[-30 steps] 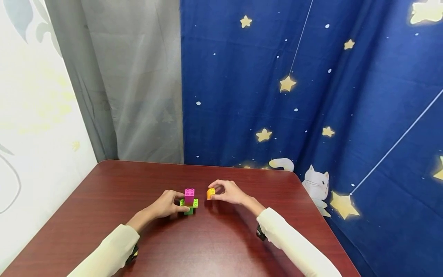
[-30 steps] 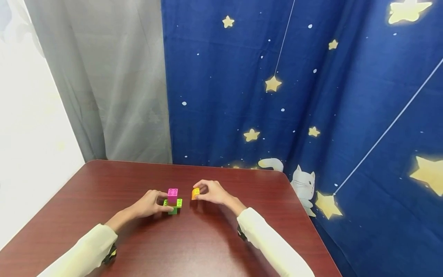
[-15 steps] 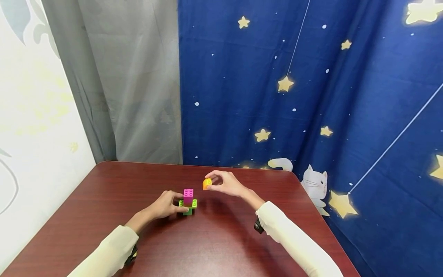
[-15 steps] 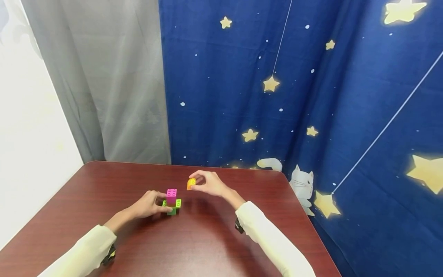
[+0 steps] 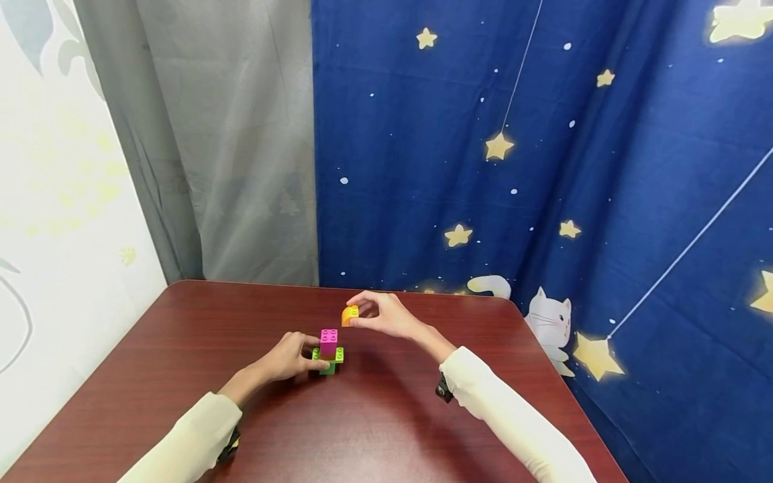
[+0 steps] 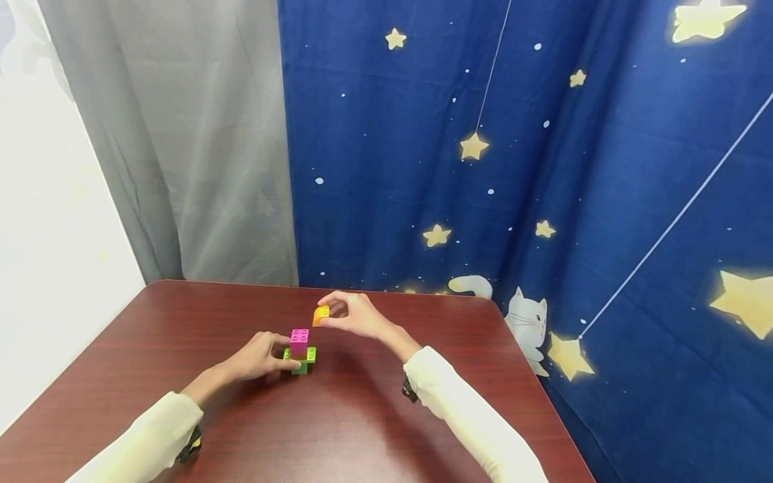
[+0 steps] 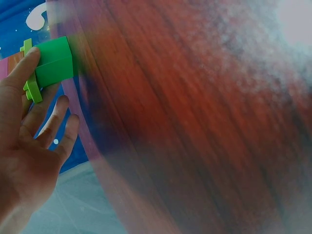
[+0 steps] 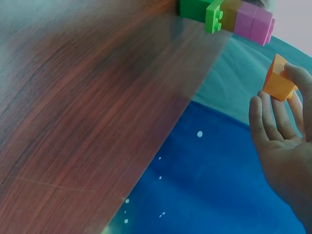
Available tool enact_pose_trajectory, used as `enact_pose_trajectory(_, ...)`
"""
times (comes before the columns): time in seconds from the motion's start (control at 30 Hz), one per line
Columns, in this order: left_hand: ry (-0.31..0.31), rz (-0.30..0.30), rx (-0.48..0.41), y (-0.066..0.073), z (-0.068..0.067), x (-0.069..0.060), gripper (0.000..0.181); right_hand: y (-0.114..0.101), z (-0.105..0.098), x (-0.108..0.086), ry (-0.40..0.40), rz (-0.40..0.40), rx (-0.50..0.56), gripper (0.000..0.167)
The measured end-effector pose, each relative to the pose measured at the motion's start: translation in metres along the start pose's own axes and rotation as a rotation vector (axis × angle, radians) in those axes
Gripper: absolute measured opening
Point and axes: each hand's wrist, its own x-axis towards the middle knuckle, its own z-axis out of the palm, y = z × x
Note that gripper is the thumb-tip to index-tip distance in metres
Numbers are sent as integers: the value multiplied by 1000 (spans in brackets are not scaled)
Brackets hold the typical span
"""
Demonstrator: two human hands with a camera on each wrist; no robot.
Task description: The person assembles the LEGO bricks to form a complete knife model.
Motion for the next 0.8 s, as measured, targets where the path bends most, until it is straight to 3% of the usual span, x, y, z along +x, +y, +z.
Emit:
enact_pose_trajectory(0.23,6,33,-7,-1,0,-1,37,-9,8,2,-26,5,40,40)
enact_pose_trajectory(0.8,-11,4,-37,-2,0,-1,38,-18,27,6,-69,-32,76,38)
